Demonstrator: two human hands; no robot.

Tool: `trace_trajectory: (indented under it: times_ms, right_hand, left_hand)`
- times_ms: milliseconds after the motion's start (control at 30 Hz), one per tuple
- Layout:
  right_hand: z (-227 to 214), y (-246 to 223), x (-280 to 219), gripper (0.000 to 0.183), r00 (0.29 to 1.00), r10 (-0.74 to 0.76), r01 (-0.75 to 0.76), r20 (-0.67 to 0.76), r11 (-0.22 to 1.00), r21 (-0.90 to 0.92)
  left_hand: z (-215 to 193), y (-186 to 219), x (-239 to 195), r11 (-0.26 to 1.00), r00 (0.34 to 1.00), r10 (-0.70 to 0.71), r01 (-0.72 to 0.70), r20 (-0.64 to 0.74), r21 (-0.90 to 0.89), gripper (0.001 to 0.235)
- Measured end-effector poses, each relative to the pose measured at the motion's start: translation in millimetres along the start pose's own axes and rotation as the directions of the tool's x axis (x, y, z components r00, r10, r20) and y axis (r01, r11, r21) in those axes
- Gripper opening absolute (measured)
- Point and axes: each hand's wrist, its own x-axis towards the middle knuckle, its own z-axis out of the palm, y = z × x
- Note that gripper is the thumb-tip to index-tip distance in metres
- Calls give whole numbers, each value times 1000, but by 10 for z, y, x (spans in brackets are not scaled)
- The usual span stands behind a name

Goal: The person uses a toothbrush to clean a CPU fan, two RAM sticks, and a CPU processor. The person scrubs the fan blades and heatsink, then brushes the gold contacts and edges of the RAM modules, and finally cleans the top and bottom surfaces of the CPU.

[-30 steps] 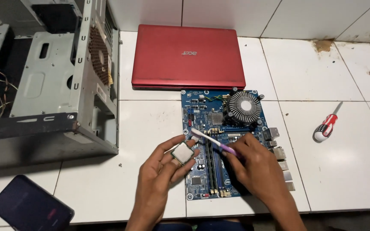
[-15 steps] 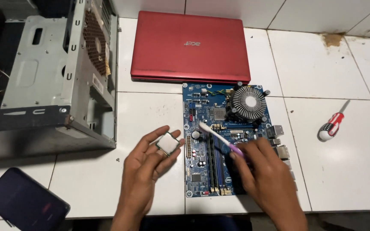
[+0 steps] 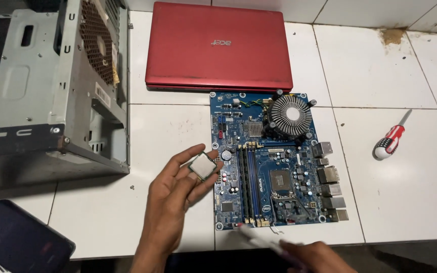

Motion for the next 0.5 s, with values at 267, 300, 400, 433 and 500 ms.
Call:
trace_trajectory:
  times_ms: [267,300,400,433,500]
  right_hand:
    - [-329,-810,-691,59,673,-507,556,-538,827,-83]
    - [-266,-1154,-896,54,636,-317,445,-703,895,0]
    - [-419,-1338,-944,66,787,86,272,-611,840,469]
    - [-519,-1260,-869,66,937,208,84,-282,647,758]
    - [-518,-1335,-779,18,957,161,104,-243,589,801]
  left_hand:
    - [108,-179,-190,985,961,83,-118,263,123,48]
    - [116,-210,-190,991,958,66,-95,278,94,47]
    - [129,-170,-208,996,952,23,-48,306,73,45]
    - [128,-137,-225,997,948,-9,-18,319,81,45]
    - [80,-199,-193,996,949,19,-43,315,71,45]
